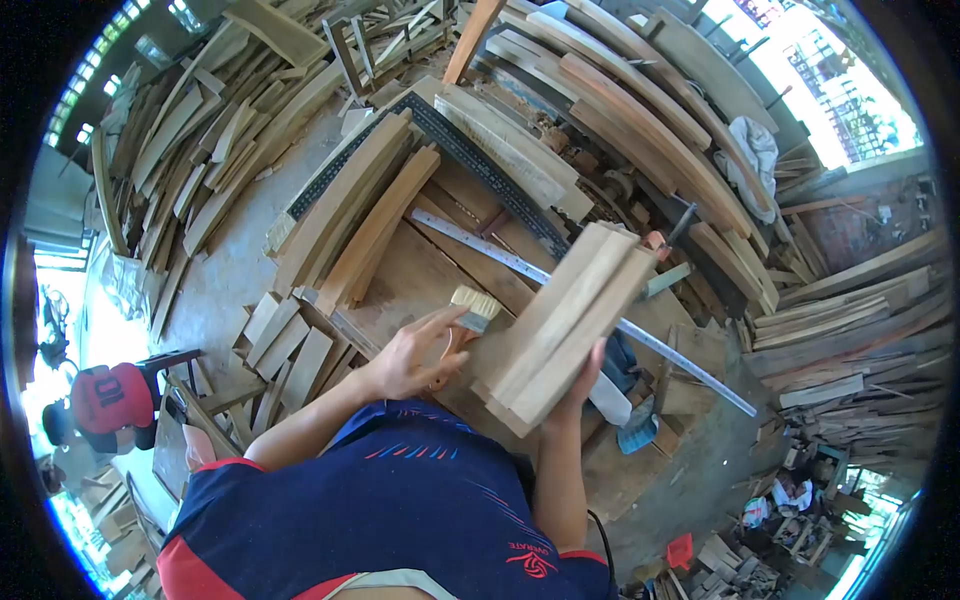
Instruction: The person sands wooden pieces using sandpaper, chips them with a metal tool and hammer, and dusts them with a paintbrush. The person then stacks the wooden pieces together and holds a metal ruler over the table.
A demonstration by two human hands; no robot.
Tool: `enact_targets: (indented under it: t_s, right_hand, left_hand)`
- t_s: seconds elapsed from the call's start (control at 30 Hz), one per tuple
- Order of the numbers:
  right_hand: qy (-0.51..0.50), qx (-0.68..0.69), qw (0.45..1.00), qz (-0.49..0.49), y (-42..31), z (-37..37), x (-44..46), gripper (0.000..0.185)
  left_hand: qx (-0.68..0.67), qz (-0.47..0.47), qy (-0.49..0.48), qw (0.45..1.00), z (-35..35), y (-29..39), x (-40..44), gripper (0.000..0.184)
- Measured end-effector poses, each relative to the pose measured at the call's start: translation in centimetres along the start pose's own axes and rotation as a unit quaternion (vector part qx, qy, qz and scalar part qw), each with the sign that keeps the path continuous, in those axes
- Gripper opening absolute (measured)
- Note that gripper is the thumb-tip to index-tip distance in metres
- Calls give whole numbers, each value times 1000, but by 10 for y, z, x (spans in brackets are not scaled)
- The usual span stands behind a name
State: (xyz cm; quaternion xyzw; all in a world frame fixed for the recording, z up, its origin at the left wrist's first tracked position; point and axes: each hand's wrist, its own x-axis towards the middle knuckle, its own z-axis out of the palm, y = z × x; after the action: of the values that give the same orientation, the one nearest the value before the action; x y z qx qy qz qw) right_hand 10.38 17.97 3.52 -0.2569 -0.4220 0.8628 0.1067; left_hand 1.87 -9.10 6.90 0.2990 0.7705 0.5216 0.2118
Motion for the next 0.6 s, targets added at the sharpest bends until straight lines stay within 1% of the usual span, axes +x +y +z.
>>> enact_targets:
  t_s: [0.03,0.07,0.1,0.17,0.2,0.23,0.27,0.3,0.33,0.4,0.43,0.47,0.5,0.53,0.57,0.6]
  right_hand:
    - [3,-59,998,1,3,12,-1,81]
    - [5,-16,1000,21,9,26,-2,74]
    - [-4,-4,999,48,6,49,-8,69]
    - [-92,1,992,90,8,75,-12,69]
    - [-87,-15,989,121,24,72,-3,68]
    - [-82,-31,984,153,36,76,5,68]
    - [-94,-25,982,160,47,78,9,65]
    - [-98,-39,983,148,48,91,11,60]
    - [-104,-48,985,129,48,107,9,59]
    - [-107,-84,987,89,51,136,10,62]
    - [-119,-113,983,83,50,151,11,63]
    - [-134,-103,983,70,56,163,15,64]
    - [-149,-94,983,57,62,176,19,66]
    - [-156,-73,982,73,67,189,25,67]
    - [-163,-52,981,89,72,202,29,69]
    - [-170,-32,979,105,76,214,33,71]
  left_hand:
    - [-79,-49,-10,996,-2,16,5,85]
    - [-95,-91,-30,991,-3,24,9,106]
    - [-59,-64,-22,996,2,24,11,111]
    - [13,-12,-5,1000,12,19,14,121]
    - [39,-47,-40,997,9,26,14,127]
    - [37,-54,-30,997,7,27,12,126]
    - [36,-62,-21,997,2,26,9,125]
    - [35,-69,-11,997,-3,25,5,124]
    - [47,-74,0,996,-10,29,1,116]
    - [37,-164,12,986,-28,51,-4,112]
    - [32,-209,18,977,-37,66,-6,110]
    - [73,-222,44,971,-41,82,-7,96]
    - [121,-188,100,969,-39,82,-9,93]
    - [167,-153,156,961,-36,78,-11,91]
    - [212,-117,211,947,-35,75,-12,88]
    - [282,-89,252,921,-39,73,-12,86]
